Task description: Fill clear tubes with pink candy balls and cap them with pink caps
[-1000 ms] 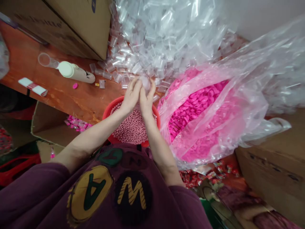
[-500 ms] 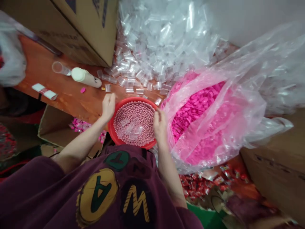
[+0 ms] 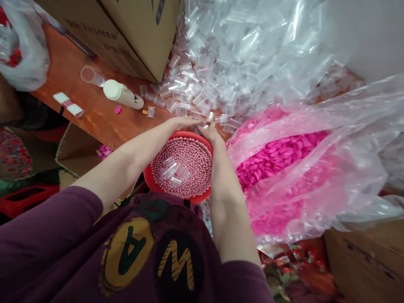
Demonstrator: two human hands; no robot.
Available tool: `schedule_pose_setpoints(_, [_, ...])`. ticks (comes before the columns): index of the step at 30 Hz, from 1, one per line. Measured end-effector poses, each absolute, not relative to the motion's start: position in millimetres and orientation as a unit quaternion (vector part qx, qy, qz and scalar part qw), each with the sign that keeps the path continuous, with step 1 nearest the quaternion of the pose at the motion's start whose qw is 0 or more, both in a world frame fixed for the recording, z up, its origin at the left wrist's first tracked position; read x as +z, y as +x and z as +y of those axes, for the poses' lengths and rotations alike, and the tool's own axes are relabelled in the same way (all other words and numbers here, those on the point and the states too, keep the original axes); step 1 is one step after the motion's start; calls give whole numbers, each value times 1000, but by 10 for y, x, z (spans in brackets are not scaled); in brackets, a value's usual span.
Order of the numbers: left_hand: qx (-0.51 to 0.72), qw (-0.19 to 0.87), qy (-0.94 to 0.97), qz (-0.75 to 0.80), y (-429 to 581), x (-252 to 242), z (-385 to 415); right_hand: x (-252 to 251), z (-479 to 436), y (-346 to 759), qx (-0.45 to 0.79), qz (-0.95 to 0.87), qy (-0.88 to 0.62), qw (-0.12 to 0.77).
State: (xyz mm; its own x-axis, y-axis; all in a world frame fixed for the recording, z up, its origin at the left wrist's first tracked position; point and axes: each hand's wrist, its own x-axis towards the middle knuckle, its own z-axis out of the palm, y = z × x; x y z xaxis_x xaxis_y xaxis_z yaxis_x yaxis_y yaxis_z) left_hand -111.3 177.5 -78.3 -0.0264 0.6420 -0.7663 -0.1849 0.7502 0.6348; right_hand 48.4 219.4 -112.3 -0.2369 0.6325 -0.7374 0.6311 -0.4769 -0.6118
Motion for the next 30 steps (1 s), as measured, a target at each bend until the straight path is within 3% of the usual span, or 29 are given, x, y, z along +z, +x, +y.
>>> schedule_pose_setpoints(6, [314,622,237,678,-731,-606,2039,-1018,2302,576,617,-513,-592,72])
schedule_pose_setpoints(9, [364,529,385,662,-593,-391,1674,-803,2137,810,575,-612,-510,183])
schedule_pose_setpoints(12, [367,442,481,662,-467,-148,1026,-559,1716,1031,531,-680,-448,233])
schedule_pose_setpoints(17, [284,420,578,640,-578,-52,-86,-385,818,1273,544,-709,-425,141])
schedule_pose_setpoints(21, [244,404,548,691,-996,-226,-707,-449,301,1418,433,-752,-492,69])
schedule_pose_setpoints(30, [167,364,511,761,-1089,-397,-678,-512,-67,827,379,-764,-522,28])
